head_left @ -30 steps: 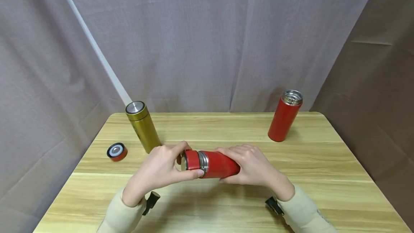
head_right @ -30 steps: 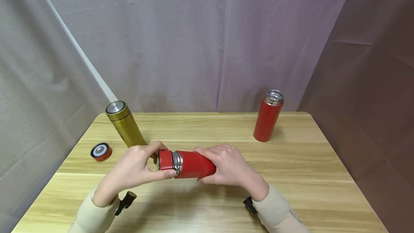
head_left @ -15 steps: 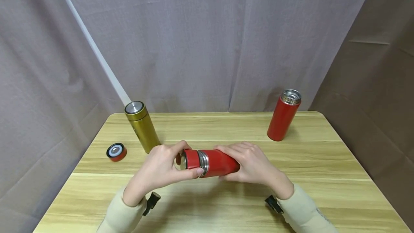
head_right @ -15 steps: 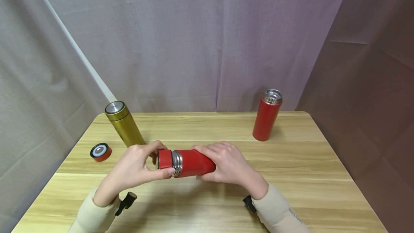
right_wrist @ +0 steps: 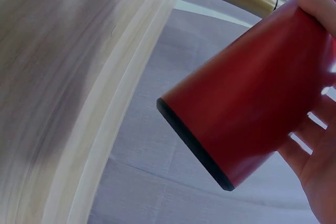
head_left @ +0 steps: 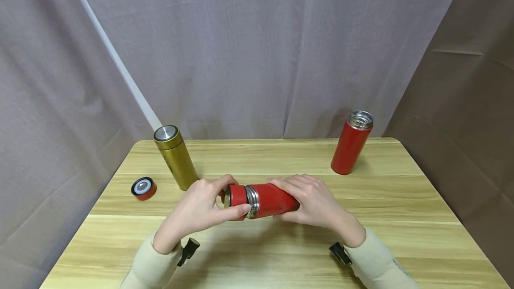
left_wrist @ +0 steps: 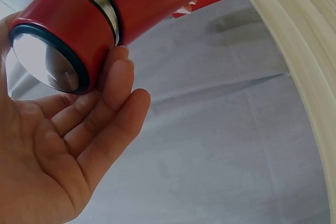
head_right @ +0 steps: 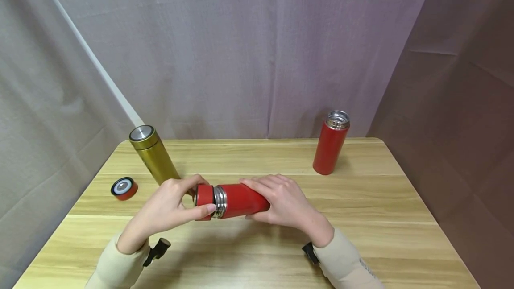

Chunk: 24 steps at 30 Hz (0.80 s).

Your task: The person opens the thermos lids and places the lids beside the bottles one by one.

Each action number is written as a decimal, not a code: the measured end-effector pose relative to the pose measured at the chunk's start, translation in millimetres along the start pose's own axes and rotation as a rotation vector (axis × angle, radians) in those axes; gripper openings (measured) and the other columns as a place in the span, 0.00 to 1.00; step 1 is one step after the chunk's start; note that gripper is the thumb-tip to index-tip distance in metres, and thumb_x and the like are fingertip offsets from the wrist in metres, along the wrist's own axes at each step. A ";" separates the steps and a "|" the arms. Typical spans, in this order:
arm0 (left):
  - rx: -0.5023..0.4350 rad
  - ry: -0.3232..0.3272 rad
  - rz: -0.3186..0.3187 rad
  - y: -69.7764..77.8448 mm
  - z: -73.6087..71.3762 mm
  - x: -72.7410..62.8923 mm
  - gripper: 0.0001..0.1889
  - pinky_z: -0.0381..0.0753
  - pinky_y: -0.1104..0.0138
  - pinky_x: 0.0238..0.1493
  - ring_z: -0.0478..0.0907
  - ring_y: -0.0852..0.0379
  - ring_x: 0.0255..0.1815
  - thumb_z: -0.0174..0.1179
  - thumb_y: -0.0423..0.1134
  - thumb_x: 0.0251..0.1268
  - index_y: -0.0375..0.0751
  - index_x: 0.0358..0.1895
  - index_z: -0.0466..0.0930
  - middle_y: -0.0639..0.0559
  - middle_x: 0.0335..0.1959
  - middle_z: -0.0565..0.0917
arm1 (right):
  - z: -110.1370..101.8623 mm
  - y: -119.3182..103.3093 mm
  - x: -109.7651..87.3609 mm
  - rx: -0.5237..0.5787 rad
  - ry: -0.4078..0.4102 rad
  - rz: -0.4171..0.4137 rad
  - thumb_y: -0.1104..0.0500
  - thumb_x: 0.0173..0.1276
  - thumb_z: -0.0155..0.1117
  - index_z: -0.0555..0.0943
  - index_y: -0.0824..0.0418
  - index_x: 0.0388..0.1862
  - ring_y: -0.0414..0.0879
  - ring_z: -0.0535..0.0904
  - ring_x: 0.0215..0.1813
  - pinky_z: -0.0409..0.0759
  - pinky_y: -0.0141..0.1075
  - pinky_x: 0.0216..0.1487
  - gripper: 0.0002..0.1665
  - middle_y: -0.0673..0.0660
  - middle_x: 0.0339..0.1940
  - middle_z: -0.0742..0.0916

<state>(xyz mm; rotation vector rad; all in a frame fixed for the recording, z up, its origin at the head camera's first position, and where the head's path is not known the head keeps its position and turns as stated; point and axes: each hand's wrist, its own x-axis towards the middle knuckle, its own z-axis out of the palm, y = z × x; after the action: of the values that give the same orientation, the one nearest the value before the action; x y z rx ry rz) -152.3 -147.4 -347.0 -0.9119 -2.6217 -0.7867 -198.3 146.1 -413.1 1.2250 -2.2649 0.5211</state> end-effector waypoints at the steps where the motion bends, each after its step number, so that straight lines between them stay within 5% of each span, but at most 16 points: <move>1: -0.004 -0.004 -0.004 0.1 0.0 0.4 0.19 0.74 0.73 0.23 0.75 0.72 0.23 0.66 0.64 0.59 0.53 0.38 0.80 0.71 0.22 0.78 | 0.2 0.6 -0.2 0.000 0.005 -0.001 0.42 0.42 0.85 0.80 0.51 0.66 0.47 0.86 0.50 0.85 0.49 0.49 0.49 0.52 0.51 0.88; 11: -0.025 -0.049 -0.067 6.2 1.7 4.4 0.19 0.74 0.71 0.21 0.74 0.70 0.21 0.65 0.66 0.60 0.56 0.38 0.80 0.72 0.21 0.77 | 2.6 9.1 -1.3 -0.051 0.068 -0.026 0.44 0.43 0.85 0.79 0.51 0.66 0.51 0.85 0.51 0.84 0.50 0.51 0.48 0.54 0.52 0.88; 24: -0.030 -0.103 -0.071 5.2 2.7 4.6 0.19 0.72 0.72 0.18 0.70 0.70 0.17 0.63 0.66 0.63 0.54 0.37 0.80 0.70 0.20 0.76 | 1.4 11.4 -0.6 -0.075 0.066 -0.038 0.44 0.48 0.82 0.78 0.48 0.69 0.50 0.82 0.58 0.80 0.50 0.56 0.47 0.53 0.57 0.86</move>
<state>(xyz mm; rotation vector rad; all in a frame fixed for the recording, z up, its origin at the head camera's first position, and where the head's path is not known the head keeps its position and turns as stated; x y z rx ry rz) -152.7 -140.1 -345.2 -0.8943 -2.7517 -0.8196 -208.1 151.6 -415.6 1.1936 -2.1814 0.4513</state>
